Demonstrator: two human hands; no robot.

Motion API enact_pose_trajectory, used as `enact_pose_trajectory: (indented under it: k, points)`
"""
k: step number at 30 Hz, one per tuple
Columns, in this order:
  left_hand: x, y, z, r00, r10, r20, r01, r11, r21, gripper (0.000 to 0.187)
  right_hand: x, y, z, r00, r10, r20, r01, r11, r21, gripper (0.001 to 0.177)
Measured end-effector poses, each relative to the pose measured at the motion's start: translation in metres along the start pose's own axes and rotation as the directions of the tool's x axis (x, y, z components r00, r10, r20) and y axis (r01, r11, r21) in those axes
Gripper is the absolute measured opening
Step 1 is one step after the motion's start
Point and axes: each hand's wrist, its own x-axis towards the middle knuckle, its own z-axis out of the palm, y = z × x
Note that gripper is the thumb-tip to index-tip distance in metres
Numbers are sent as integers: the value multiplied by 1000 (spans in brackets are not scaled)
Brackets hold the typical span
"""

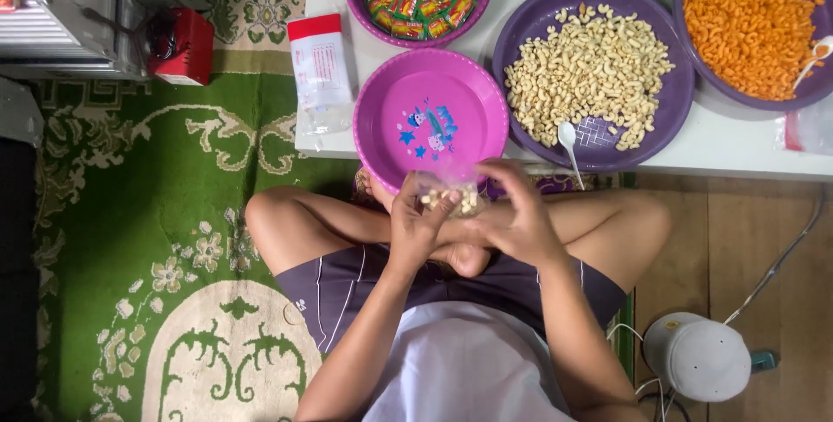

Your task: The person fills small plastic bags with snacks by holding each bag open with one hand and scooping snacks from a bowl into the bag with a spoon in the other hand, then pressing the snacks down and sealing the bag by hand.

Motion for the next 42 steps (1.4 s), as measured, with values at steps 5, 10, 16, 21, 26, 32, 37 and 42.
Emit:
enact_pose_trajectory:
  k: [5, 10, 16, 21, 26, 32, 37, 42]
  points:
    - [2, 10, -5, 999, -38, -15, 39, 999, 11, 17, -18, 21, 18, 985, 160, -66, -163, 986, -41, 49]
    - [15, 30, -26, 999, -15, -49, 20, 994, 111, 7, -23, 35, 15, 980, 182, -79, -184, 982, -29, 45]
    - [21, 47, -31, 991, 112, -74, -104, 989, 104, 8, -29, 42, 19, 975, 212, -67, -209, 977, 41, 40]
    - [18, 27, -28, 995, 10, 95, -28, 982, 186, 27, -32, 42, 16, 966, 249, -72, -240, 964, 114, 42]
    - [22, 35, -24, 999, 42, -33, -38, 995, 90, 4, -38, 43, 15, 970, 241, -17, -237, 965, 113, 40]
    - [39, 82, -28, 991, 46, 127, -89, 929, 360, 37, -39, 44, 11, 974, 222, 44, -226, 968, 110, 39]
    - [40, 66, -26, 938, 15, 347, -184, 869, 459, 10, -37, 39, 11, 969, 226, 96, -234, 968, 89, 40]
    - [32, 69, -18, 984, 155, 83, -170, 959, 227, 7, -38, 53, 2, 971, 239, 19, -240, 967, 82, 41]
